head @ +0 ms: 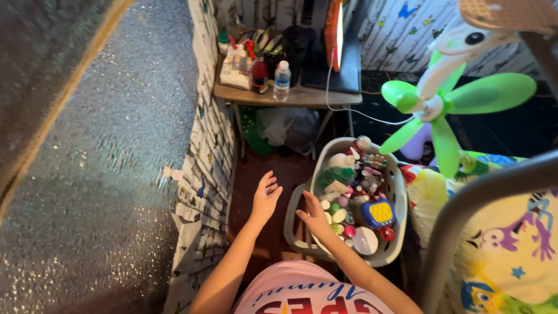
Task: Organizing a small bedroom by tidying a shelf with books and a hat, arranging pillows and blankets on a bunk bed, and sorting toiletries in a basket.
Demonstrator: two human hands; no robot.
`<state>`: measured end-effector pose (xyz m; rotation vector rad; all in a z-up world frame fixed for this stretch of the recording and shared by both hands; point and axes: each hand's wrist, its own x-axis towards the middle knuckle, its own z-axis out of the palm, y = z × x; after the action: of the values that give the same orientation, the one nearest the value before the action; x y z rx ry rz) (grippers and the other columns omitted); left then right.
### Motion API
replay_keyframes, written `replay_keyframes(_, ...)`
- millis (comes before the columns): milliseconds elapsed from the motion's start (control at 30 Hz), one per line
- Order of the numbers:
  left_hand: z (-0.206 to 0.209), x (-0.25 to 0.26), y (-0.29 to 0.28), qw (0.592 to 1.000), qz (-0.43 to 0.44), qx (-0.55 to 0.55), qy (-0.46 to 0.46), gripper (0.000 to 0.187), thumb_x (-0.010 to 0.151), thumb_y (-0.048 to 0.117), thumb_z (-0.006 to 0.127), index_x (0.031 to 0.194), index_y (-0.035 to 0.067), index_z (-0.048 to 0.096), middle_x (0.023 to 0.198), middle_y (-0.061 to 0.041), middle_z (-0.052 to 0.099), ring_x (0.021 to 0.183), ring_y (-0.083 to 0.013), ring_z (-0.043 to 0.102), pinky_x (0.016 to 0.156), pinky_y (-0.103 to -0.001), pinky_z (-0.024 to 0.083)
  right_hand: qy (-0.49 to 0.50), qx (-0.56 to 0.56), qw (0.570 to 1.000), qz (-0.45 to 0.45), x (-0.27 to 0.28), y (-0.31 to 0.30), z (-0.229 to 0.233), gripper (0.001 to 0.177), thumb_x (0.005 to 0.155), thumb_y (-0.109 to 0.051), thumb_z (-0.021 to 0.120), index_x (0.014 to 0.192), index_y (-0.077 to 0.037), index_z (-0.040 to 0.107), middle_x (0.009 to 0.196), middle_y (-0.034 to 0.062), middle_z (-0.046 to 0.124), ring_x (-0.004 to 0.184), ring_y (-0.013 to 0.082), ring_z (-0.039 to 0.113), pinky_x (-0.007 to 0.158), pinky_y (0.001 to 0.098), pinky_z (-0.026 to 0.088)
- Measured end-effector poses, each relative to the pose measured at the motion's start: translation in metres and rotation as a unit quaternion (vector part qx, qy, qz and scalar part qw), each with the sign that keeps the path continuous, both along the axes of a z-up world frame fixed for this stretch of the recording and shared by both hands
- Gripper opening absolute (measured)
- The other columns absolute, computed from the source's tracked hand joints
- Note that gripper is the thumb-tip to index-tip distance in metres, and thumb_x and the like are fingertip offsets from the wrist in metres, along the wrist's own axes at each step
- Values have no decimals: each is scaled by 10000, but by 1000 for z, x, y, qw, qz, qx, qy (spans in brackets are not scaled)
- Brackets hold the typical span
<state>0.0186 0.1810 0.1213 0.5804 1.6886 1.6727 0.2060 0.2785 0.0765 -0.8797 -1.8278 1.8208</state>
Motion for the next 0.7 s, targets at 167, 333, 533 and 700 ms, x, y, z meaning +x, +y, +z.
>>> replay_keyframes(167,12,-36,12,999,16,25,17,640,945,102,687,1527,96,420,1487,-173,528,1348,-301,559,1053,-396,499,49,-33,998,-17,-27,6,16,711,873,-11,698,1513,-49,392,1612,159,384,1547,280,285,1221,410,249)
replay_keyframes(333,9,-72,22,999,16,32,19,626,951,105,684,1522,94,427,1486,-151,524,1352,-291,555,1060,-398,501,37,-53,997,-32,-56,23,52,657,899,-24,675,1504,-59,419,1609,131,405,1549,269,292,1208,401,271)
replay_keyframes(533,-20,-125,31,999,7,18,31,518,956,121,677,1452,77,535,1400,-125,612,1236,-245,636,985,-359,529,34,-67,996,-47,-89,55,54,552,909,-14,649,1442,-58,508,1548,110,493,1502,252,397,1144,376,381)
replay_keyframes(700,-47,-159,64,997,7,61,50,480,944,128,710,1401,49,584,1281,-124,692,1119,-207,677,964,-326,538,42,-83,993,-67,-129,90,57,460,942,-10,628,1397,-40,562,1479,113,565,1448,236,482,1137,358,416)
